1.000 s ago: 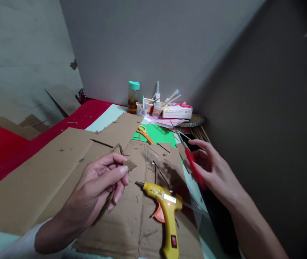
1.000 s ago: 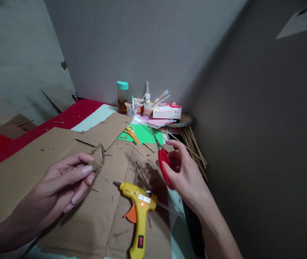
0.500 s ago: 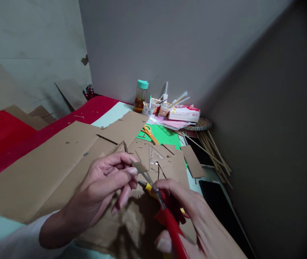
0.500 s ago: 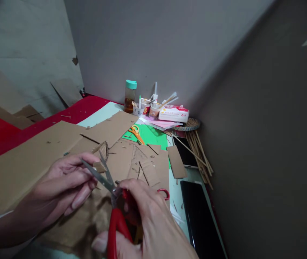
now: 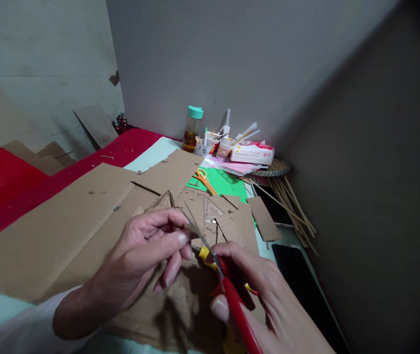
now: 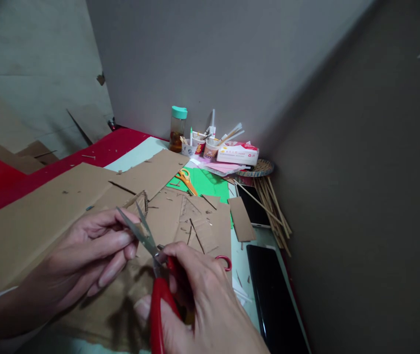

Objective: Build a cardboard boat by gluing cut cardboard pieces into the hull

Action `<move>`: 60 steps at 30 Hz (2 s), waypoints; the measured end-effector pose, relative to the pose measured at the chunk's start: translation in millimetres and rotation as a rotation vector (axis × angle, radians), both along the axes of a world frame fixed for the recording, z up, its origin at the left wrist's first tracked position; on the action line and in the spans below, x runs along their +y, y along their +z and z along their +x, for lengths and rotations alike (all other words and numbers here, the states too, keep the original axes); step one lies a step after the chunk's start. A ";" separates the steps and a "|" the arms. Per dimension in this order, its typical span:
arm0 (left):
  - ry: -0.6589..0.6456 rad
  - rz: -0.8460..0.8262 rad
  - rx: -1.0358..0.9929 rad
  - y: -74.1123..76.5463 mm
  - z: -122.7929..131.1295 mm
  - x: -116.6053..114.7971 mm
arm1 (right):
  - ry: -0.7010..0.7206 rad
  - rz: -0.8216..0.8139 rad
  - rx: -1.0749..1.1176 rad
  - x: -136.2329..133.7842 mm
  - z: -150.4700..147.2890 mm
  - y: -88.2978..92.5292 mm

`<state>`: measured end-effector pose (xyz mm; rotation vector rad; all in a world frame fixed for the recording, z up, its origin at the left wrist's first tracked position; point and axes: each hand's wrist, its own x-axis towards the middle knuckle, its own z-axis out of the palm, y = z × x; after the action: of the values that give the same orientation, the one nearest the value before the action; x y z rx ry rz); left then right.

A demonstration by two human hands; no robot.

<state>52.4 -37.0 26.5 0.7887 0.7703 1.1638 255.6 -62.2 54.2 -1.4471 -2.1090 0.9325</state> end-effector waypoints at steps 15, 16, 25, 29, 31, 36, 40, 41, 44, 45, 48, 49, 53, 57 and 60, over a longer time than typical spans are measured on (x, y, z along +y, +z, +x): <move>-0.065 0.022 0.012 -7.2 -3.1 1.1 | 0.047 0.142 0.110 -1.5 -4.9 -13.7; -0.066 0.036 0.027 -7.6 -3.5 1.1 | 0.043 0.121 0.096 -1.0 -4.8 -12.9; -0.029 0.060 0.086 -8.5 -3.5 3.4 | -0.008 -0.093 -0.046 0.5 -1.1 -1.4; -0.031 0.064 0.088 -6.8 -2.9 3.1 | -0.014 -0.091 -0.039 1.1 -3.6 -1.4; -0.035 0.071 0.089 -5.9 -2.8 2.6 | -0.002 -0.064 -0.038 1.8 -4.1 -1.9; -0.031 0.075 0.110 -6.0 -2.7 1.4 | 0.010 -0.002 -0.056 2.6 -3.0 -5.1; -0.036 0.067 0.127 -6.4 -2.2 1.3 | 0.024 0.060 -0.064 3.1 -3.0 -8.3; -0.040 0.065 0.124 -6.6 -2.0 1.3 | 0.025 0.076 -0.069 3.2 -3.4 -8.7; -0.047 0.063 0.104 -8.0 -1.6 0.8 | 0.042 0.115 -0.077 3.0 -5.2 -9.5; -0.047 0.065 0.101 -8.5 -1.6 0.5 | 0.053 0.126 -0.068 2.8 -5.9 -9.7; -0.053 0.055 0.107 -10.0 -1.6 -0.4 | 0.060 0.145 -0.030 1.5 -7.3 -10.7; -0.054 0.050 0.115 -10.4 -1.6 -0.7 | 0.060 0.139 -0.030 1.1 -7.4 -11.0; -0.042 0.057 0.152 -12.2 -1.5 -0.6 | 0.049 0.076 -0.073 -0.1 -6.8 -10.8; -0.091 0.053 0.136 -13.9 -0.1 -0.2 | 0.024 -0.001 -0.078 1.0 -7.8 -7.5; -0.106 0.045 0.103 -14.1 1.4 0.1 | 0.046 -0.013 -0.048 2.0 -8.1 -7.4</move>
<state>53.8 -36.9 12.5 0.9217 0.7801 1.0552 247.6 -60.3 46.8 -1.4467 -2.1838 0.9390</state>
